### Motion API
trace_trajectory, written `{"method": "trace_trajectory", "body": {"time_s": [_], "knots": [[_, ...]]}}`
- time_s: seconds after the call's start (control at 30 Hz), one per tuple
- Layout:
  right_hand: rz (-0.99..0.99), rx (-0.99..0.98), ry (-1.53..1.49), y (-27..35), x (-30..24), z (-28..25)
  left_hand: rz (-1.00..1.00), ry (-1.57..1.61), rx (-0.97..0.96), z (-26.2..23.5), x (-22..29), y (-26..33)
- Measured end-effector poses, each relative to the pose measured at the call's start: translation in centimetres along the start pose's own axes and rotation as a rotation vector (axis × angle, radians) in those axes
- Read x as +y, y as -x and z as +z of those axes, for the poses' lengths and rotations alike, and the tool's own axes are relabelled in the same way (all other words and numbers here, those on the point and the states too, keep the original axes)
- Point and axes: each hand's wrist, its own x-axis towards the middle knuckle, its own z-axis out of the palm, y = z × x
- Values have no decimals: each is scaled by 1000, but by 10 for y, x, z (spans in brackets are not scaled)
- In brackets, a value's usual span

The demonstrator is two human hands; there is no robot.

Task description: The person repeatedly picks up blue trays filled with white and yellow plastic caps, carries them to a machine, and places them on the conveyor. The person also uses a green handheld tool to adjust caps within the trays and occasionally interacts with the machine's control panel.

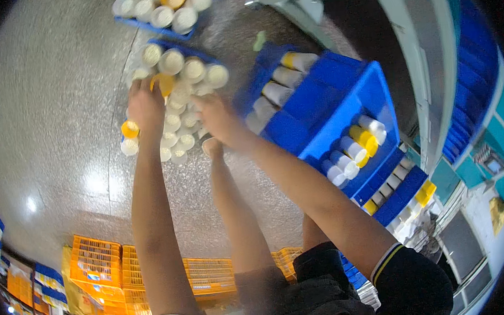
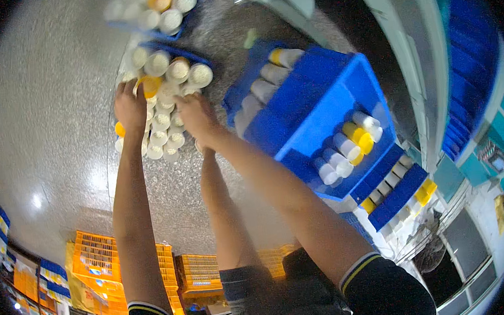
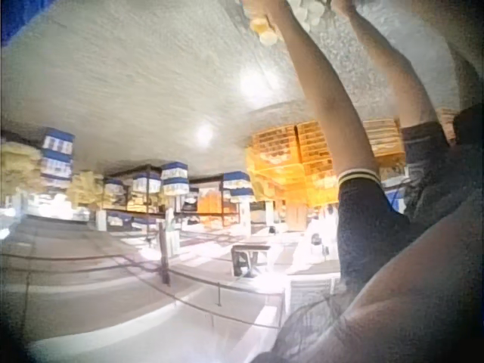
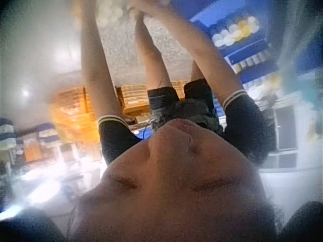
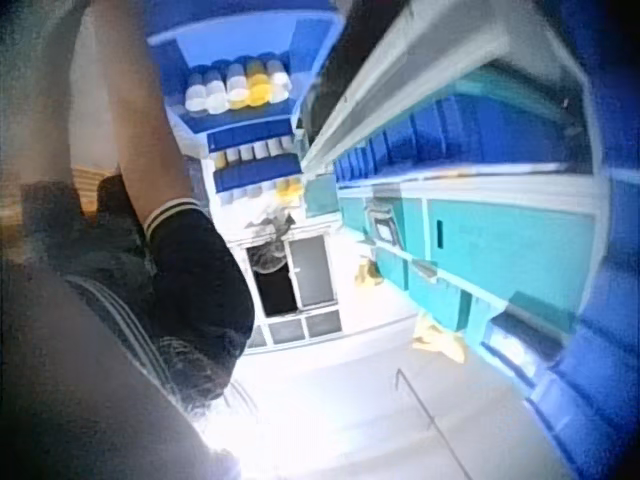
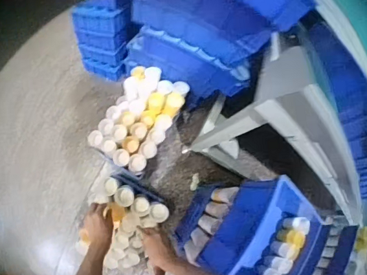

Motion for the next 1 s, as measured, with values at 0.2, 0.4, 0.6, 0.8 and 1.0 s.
{"method": "trace_trajectory", "body": {"time_s": [0.2,0.4,0.6,0.8,1.0], "knots": [[-7,226,-408,101,-24,-157,-54,284,-53,-67,169,47],[39,512,-471,281,12,-372,320,545,15,-145,445,84],[132,962,-144,392,154,-592,810,675,42,-139,721,74],[246,906,181,355,258,-703,760,126,-91,-62,862,31],[410,633,143,331,280,-728,782,-127,-241,-19,874,-10]]}}
